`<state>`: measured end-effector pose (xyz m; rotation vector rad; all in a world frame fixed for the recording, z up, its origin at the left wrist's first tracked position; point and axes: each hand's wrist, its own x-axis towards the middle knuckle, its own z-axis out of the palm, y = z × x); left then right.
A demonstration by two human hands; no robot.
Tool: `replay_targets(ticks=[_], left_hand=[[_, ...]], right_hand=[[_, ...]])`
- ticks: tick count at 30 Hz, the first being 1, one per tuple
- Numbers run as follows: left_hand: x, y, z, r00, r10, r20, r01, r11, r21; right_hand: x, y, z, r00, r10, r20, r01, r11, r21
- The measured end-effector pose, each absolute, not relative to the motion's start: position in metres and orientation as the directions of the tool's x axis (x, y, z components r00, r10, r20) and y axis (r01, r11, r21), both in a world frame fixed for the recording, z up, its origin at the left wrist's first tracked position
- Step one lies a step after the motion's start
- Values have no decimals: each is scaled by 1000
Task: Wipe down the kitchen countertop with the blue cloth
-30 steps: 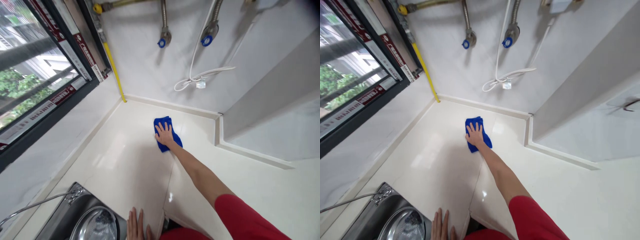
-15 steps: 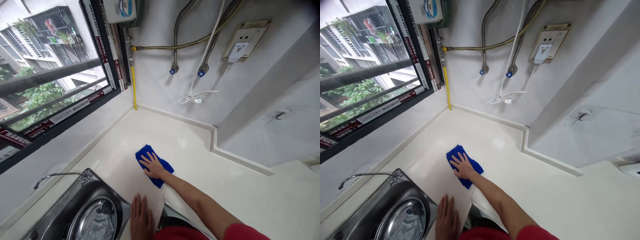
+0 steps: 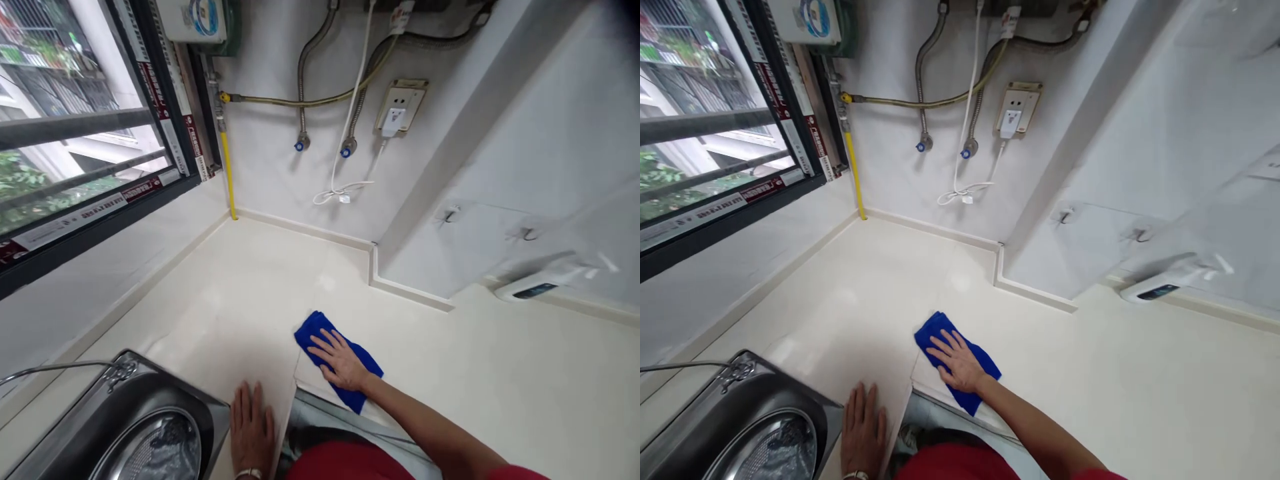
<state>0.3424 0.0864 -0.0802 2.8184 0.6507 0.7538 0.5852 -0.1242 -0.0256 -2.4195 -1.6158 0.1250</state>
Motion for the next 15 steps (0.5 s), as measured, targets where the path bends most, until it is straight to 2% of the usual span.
replay_targets(ticks=[7, 11, 15], left_hand=[[343, 87, -83, 794, 464, 393, 352, -878, 326], [345, 86, -81, 805, 466, 367, 344, -871, 351], [346, 83, -75, 796, 446, 409, 320, -883, 342]], right_hand=[[586, -273, -54, 754, 642, 140, 653, -756, -47], [573, -355, -74, 909, 369, 194, 369, -929, 36], [570, -385, -80, 976, 86, 202, 74, -995, 66]])
